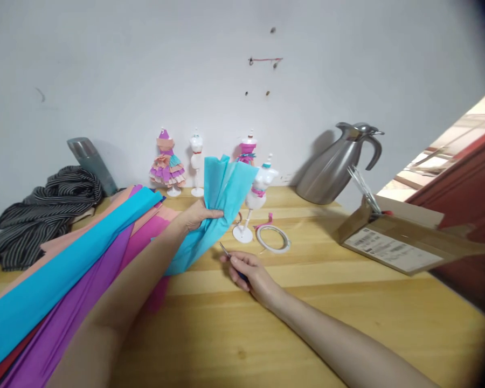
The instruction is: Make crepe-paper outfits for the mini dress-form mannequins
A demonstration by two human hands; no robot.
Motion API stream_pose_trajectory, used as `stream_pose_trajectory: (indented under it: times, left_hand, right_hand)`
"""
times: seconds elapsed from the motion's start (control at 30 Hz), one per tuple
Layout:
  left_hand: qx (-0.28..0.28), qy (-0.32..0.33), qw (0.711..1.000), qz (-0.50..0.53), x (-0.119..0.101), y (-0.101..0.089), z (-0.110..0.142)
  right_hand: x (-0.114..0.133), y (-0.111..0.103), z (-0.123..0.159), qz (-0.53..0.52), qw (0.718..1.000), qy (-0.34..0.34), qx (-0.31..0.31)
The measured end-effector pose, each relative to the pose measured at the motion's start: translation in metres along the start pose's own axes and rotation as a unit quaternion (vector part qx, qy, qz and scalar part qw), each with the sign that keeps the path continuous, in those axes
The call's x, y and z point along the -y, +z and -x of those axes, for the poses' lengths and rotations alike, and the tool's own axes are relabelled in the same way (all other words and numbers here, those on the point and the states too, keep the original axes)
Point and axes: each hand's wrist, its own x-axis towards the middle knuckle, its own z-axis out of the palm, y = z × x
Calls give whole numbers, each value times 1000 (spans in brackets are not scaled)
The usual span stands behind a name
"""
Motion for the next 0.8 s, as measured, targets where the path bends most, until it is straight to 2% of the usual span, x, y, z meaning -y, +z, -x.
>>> stream_pose_trajectory:
  times: [0.33, 0.8]
  left_hand:
    - [38, -3, 999, 17, 18, 0, -16]
    - [37, 6, 999, 10, 24, 3, -24]
  right_hand:
    - [-1, 1, 0, -2, 1000, -8, -3]
    - [-2, 2, 1, 19, 1000, -19, 1]
